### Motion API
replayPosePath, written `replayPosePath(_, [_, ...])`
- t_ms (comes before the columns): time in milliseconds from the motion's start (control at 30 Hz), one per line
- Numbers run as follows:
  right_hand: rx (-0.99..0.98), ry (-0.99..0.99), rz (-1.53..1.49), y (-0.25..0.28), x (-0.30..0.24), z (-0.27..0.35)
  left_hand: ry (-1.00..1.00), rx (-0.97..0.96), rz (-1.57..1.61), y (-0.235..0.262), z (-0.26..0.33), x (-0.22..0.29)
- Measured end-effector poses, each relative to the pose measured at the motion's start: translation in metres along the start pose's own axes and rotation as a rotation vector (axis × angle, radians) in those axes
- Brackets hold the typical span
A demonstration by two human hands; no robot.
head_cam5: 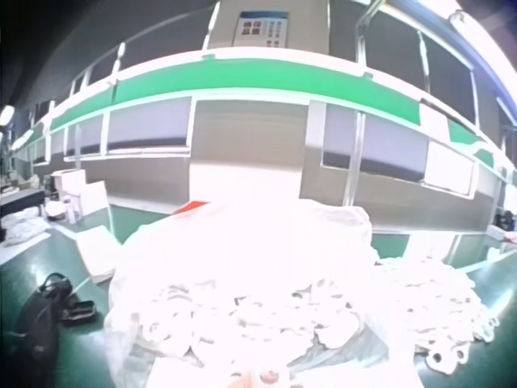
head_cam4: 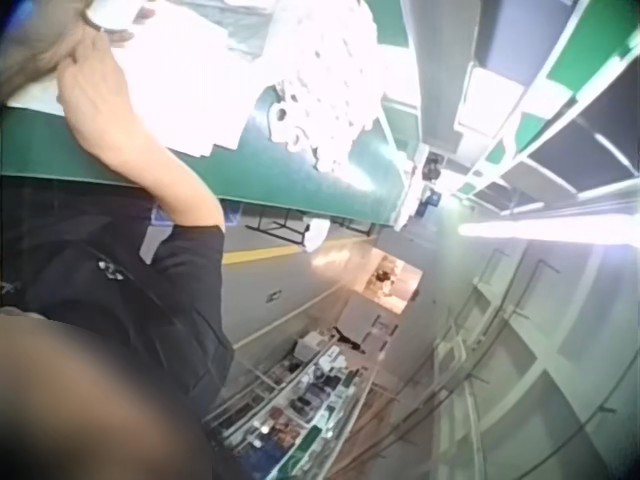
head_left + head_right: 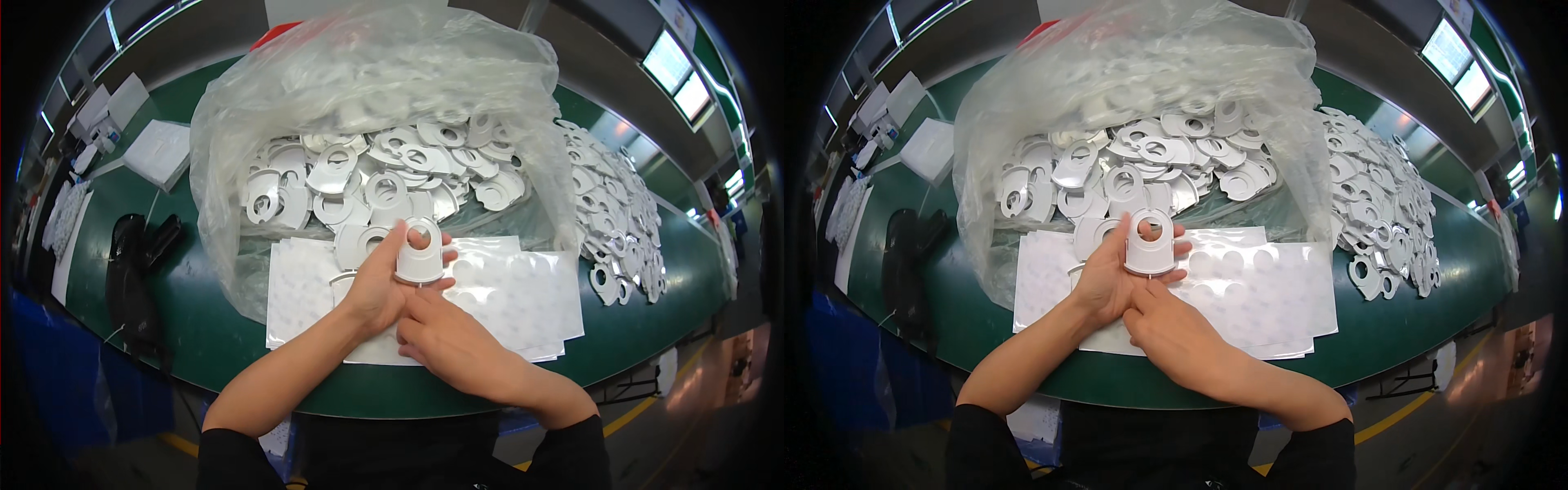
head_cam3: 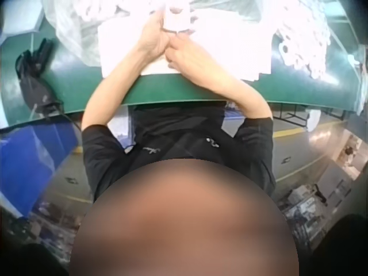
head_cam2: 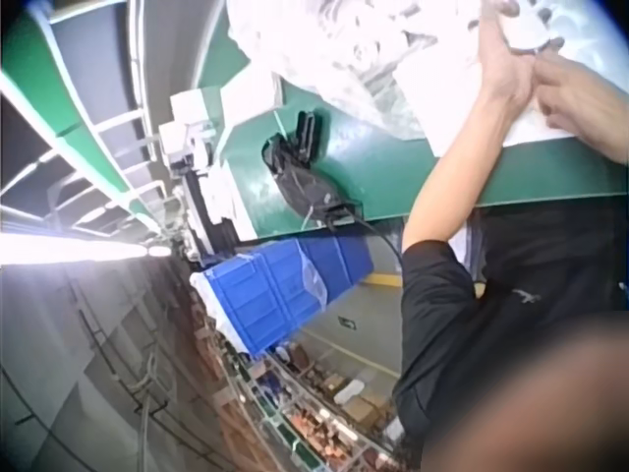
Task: Applying small round adhesive labels to circular fixture components on an assembly line.
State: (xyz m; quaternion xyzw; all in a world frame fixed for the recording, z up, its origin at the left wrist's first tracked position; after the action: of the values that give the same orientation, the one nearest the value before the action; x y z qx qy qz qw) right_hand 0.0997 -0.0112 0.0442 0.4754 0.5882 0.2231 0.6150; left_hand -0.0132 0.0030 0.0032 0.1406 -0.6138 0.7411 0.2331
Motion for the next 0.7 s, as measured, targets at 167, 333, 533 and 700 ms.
replayPosePath(167, [-0.018, 0.044, 0.029, 0.004, -0.003, -0.001, 0.05, -0.009, -0.151, 0.005, -0.002, -0.002])
replayPosePath(333, [-0.109, 0.08, -0.132, 0.032, -0.004, 0.008, 0.051, -0.029, -0.208, 0.004, 0.0, -0.003])
replayPosePath(533, [0.276, -0.042, -0.59, 0.076, 0.035, 0.011, 0.038, 0.053, -0.298, -0.001, 0.003, -0.002])
replayPosePath(700, [0.541, -0.325, -0.895, 0.043, 0.069, 0.0, 0.072, 0.036, -0.312, -0.001, 0.005, -0.004])
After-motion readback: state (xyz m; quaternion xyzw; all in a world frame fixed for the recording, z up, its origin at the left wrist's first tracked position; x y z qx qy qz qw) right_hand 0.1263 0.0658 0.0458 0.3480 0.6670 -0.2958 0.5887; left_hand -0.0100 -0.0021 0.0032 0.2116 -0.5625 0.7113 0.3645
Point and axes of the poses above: each hand's wrist, its own z-axis away from the middle knuckle, its own y-axis out of the back of the hand, x = y × z, the point moved 3 cm from there along -z, towards the middle knuckle
